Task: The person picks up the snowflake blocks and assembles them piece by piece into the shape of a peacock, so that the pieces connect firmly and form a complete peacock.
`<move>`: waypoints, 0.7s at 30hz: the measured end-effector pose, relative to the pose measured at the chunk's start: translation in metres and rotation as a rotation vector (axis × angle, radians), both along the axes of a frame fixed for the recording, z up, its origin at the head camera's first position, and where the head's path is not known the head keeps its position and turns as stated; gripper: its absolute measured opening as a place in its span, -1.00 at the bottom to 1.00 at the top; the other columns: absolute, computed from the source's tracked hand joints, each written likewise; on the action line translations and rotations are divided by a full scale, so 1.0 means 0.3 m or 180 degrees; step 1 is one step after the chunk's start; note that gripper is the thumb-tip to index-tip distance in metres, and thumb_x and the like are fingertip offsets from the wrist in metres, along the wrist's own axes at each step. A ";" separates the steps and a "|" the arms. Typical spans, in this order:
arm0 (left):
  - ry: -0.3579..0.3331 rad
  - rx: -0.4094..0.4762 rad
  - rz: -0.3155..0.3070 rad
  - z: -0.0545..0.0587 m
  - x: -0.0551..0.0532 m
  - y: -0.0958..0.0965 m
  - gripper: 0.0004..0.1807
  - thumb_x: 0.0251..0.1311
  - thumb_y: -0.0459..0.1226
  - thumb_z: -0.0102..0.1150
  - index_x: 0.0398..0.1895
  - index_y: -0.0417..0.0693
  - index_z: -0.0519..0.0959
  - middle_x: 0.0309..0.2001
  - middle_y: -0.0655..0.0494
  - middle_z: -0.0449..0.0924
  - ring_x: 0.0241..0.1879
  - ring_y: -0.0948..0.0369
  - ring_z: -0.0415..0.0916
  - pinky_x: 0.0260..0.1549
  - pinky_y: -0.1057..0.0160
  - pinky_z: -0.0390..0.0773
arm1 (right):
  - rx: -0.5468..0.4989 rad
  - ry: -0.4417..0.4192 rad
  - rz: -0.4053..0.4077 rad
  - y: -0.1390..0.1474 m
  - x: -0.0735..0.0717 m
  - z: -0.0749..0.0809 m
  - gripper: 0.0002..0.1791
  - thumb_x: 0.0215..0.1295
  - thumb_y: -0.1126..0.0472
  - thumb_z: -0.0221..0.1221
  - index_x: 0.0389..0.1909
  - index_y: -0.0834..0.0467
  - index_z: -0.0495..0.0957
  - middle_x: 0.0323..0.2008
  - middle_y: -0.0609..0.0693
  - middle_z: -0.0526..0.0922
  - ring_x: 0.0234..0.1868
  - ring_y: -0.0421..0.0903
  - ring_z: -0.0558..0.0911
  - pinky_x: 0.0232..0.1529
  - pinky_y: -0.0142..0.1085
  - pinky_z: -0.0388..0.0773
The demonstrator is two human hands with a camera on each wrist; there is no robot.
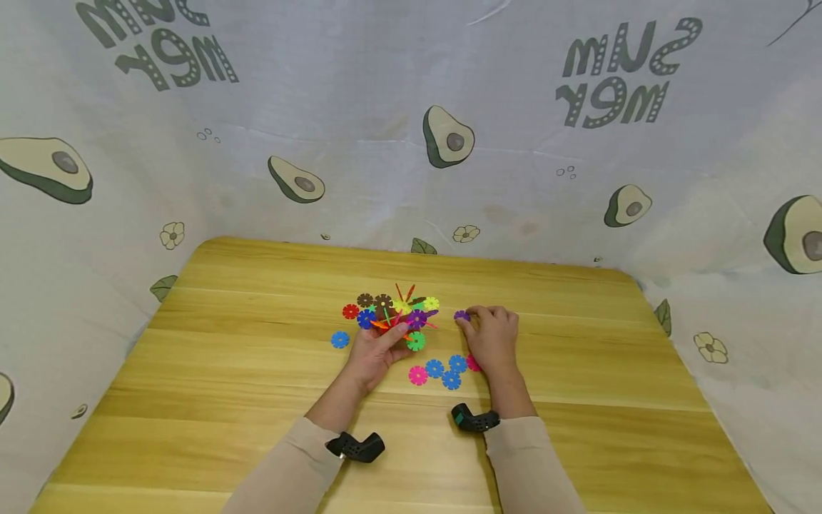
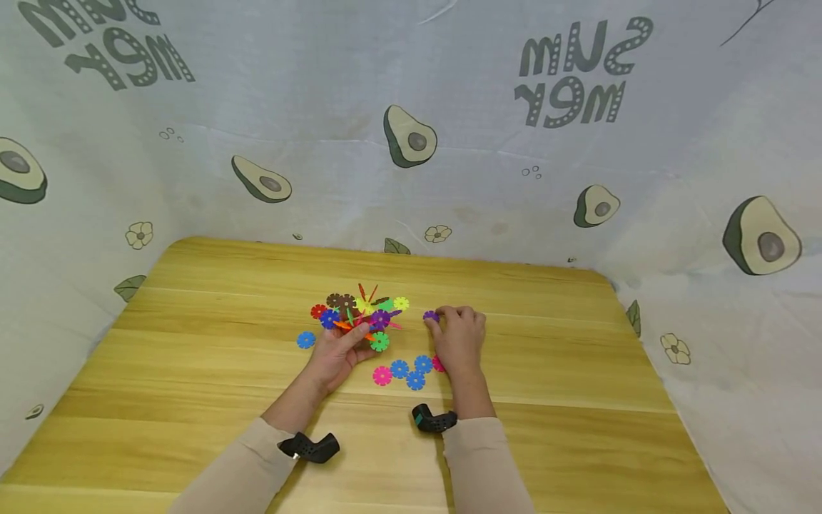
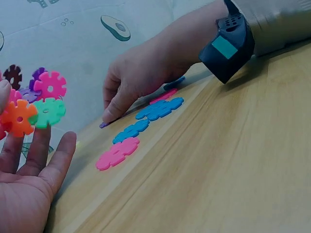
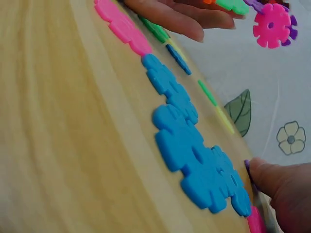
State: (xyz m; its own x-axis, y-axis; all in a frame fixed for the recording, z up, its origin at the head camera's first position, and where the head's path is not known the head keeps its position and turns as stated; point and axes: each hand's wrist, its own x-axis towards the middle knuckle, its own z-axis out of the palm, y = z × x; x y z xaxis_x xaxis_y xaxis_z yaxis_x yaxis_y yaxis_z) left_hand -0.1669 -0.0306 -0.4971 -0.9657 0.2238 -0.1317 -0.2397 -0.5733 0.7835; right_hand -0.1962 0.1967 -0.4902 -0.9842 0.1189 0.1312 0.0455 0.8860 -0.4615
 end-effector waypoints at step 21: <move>-0.0073 -0.0089 -0.0122 -0.001 -0.007 -0.001 -0.57 0.60 -0.21 -0.11 0.40 -0.06 0.11 0.04 0.13 0.56 -0.17 0.22 0.64 -0.20 0.27 0.75 | -0.2737 0.0297 0.1164 -0.085 0.022 0.004 -0.83 0.43 0.36 0.20 -0.08 0.39 0.60 -0.14 0.25 0.70 -0.19 -0.31 0.72 -0.11 -0.46 0.71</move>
